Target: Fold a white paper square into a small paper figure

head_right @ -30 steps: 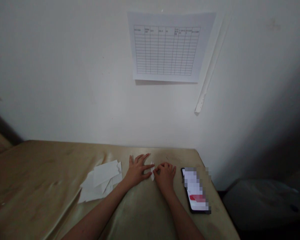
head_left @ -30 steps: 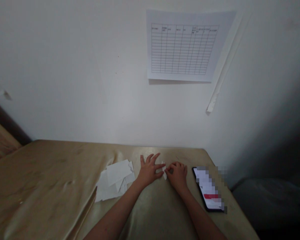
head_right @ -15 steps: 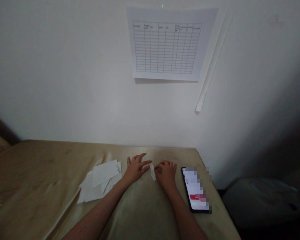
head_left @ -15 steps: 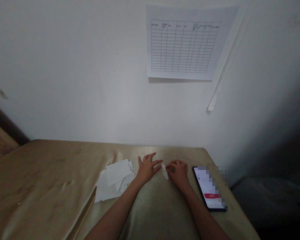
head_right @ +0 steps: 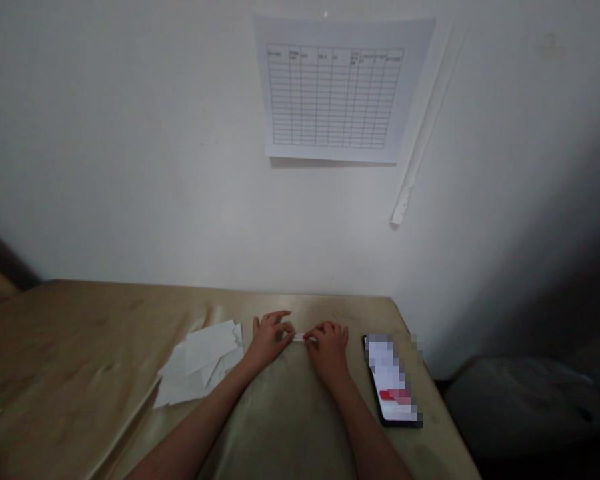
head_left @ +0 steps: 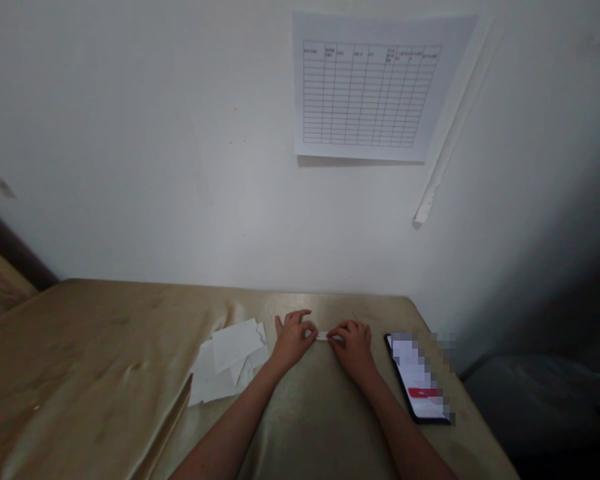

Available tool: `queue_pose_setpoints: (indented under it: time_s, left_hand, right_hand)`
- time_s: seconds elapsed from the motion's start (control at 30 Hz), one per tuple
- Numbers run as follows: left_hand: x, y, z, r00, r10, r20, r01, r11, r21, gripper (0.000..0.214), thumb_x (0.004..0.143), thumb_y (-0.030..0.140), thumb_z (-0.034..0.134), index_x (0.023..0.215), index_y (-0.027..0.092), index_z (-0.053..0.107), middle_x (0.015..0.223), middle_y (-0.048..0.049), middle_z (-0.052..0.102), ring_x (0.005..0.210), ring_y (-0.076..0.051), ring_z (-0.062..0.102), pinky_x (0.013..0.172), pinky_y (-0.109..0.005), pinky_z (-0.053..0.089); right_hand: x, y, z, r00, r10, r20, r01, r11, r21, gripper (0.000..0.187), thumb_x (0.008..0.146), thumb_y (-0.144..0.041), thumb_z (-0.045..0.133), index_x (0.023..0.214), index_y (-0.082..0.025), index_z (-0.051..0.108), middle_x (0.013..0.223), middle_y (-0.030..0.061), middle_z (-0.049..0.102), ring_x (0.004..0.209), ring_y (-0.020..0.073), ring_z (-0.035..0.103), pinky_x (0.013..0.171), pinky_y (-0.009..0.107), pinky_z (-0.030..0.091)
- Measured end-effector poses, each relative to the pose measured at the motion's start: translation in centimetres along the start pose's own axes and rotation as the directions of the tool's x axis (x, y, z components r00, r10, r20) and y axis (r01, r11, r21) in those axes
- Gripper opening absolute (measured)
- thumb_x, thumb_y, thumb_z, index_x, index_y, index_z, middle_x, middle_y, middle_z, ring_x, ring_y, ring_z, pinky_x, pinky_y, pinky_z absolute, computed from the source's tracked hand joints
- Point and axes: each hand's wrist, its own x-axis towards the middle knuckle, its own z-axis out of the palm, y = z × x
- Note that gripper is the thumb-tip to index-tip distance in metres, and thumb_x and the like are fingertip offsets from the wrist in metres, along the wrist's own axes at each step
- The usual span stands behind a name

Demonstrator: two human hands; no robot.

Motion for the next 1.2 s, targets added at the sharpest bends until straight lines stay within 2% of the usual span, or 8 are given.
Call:
queue_pose_setpoints:
  time_s: [0.1,0.33,0.53,0.8,1.0,1.2]
  left_hand:
    - [0.2,-0.2,0.0,1.0,-0.029,0.012,0.029,1.0,-0.006,0.007,0.085,0.031,0.068,0.086,0.032,0.075,0.141,0.0,0.055,0.135,-0.028,0.041,0.113,-0.073,0.009]
    - [0.7,0.0,0.0,0.998,-0.07,0.012,0.069,0.997,0.02,0.005,0.082,0.031,0.071,0.082,0.032,0.076,0.144,0.0009,0.052,0.137,-0.029,0.037,0.113,-0.073,0.009]
    - [0.8,0.6,0.1,0.992,-0.127,0.014,0.127,0.991,0.034,0.004,0.08,0.033,0.072,0.081,0.03,0.076,0.15,-0.0012,0.046,0.141,-0.031,0.032,0.112,-0.074,0.01]
    - [1.2,0.5,0.5,0.986,-0.168,0.009,0.168,0.985,0.047,0.007,0.074,0.034,0.075,0.077,0.028,0.076,0.153,-0.0024,0.042,0.143,-0.036,0.028,0.11,-0.077,0.008]
    - [1.1,0.1,0.6,0.984,-0.178,0.014,0.177,0.983,0.04,0.017,0.075,0.036,0.075,0.09,0.029,0.071,0.156,-0.0017,0.038,0.145,-0.034,0.025,0.112,-0.074,0.007]
    - [0.8,0.5,0.5,0.988,-0.152,0.012,0.151,0.986,0.071,0.023,0.078,0.045,0.073,0.096,0.031,0.069,0.155,-0.0033,0.039,0.145,-0.034,0.026,0.112,-0.074,0.006]
  right_hand:
    - [0.1,0.1,0.2,1.0,-0.001,-0.008,0.001,1.0,-0.005,0.014,0.09,-0.036,0.062,0.093,-0.031,0.075,0.109,0.0038,0.066,0.115,0.0248,0.048,0.111,0.051,0.017]
    - [0.3,-0.4,1.0,0.998,0.036,-0.053,-0.039,0.998,-0.05,0.017,0.092,-0.037,0.059,0.09,-0.027,0.073,0.107,0.0042,0.067,0.116,0.026,0.048,0.113,0.055,0.011]
    - [0.3,-1.2,1.2,0.996,0.036,-0.078,-0.042,0.996,-0.081,0.012,0.09,-0.032,0.061,0.094,-0.029,0.072,0.107,0.004,0.068,0.118,0.0264,0.047,0.112,0.055,0.01]
    - [0.1,-1.5,0.7,0.997,0.031,-0.066,-0.033,0.999,-0.043,0.013,0.089,-0.034,0.063,0.095,-0.031,0.075,0.106,0.0047,0.068,0.115,0.0265,0.046,0.111,0.052,0.013]
    - [0.1,-1.6,0.6,0.998,0.011,-0.055,-0.013,0.999,-0.04,0.013,0.088,-0.034,0.065,0.093,-0.035,0.077,0.106,0.0031,0.066,0.113,0.0244,0.046,0.11,0.049,0.016]
    - [0.0,-1.9,0.2,0.999,0.01,-0.031,-0.012,0.998,-0.07,0.013,0.086,-0.037,0.067,0.093,-0.035,0.077,0.108,0.0047,0.064,0.113,0.0251,0.047,0.112,0.054,0.013]
